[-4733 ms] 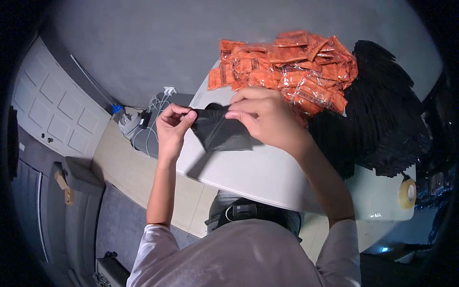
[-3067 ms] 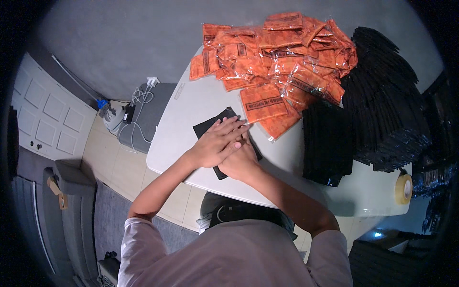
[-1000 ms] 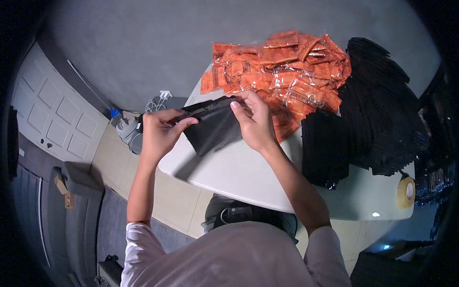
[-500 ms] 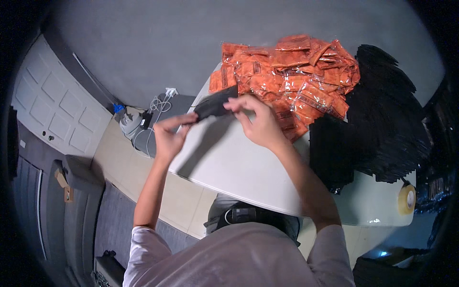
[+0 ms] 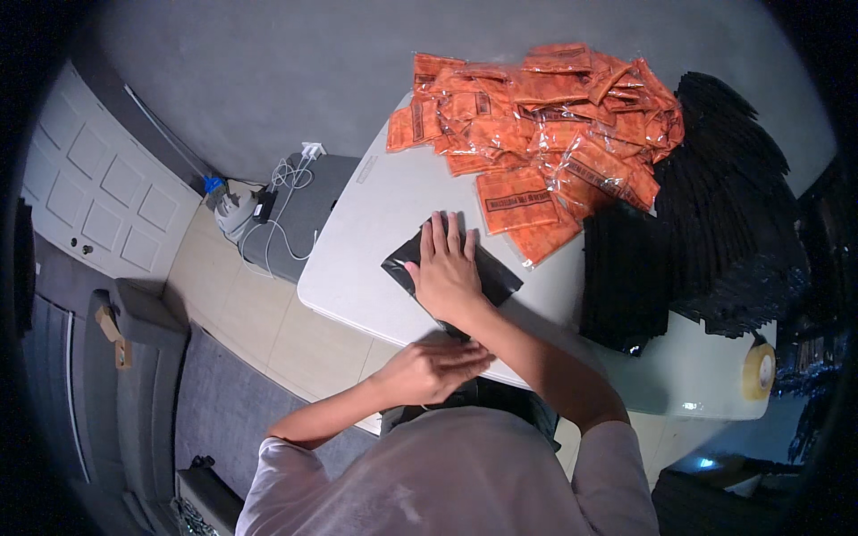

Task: The recorder is placing small orange packets into black plastic mailer bags and sealing them.

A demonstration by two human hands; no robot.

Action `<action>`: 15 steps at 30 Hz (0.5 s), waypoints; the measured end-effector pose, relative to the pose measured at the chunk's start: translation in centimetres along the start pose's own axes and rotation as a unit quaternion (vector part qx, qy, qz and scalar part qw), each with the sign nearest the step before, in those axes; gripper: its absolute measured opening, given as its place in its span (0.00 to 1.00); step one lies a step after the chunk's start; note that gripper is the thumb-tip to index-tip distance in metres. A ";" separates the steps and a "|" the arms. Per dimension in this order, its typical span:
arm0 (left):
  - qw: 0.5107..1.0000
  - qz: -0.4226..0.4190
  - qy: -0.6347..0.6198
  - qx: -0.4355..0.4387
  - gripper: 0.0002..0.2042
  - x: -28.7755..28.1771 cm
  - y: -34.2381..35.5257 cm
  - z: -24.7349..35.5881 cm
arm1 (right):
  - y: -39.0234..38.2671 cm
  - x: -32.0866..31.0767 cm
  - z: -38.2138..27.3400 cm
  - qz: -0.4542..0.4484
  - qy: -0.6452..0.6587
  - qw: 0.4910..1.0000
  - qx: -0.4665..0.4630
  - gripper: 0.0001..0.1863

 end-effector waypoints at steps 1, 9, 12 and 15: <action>1.000 -0.001 -0.001 -0.002 0.20 -0.3 0.1 0.2 | -0.3 0.3 -0.1 0.019 -0.018 1.000 -0.004 0.38; 0.992 0.122 0.011 0.012 0.17 -3.4 5.5 -5.9 | -0.8 3.9 1.8 0.067 0.015 0.997 -0.045 0.43; 0.997 0.059 0.036 -0.022 0.18 -2.2 6.6 -7.5 | -1.0 4.1 1.9 0.009 -0.178 0.983 -0.044 0.43; 0.999 0.028 0.005 -0.021 0.20 -1.6 6.7 -8.0 | -1.2 5.3 2.4 0.102 -0.080 0.990 -0.063 0.43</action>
Point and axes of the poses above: each hand's wrist, its own y-axis towards the middle knuckle, its own x-axis out of the palm, z = x × y, the point moved 3 cm from there along y, towards the middle knuckle, and after that the axes turned 8 degrees about z, right-handed, at the moved point
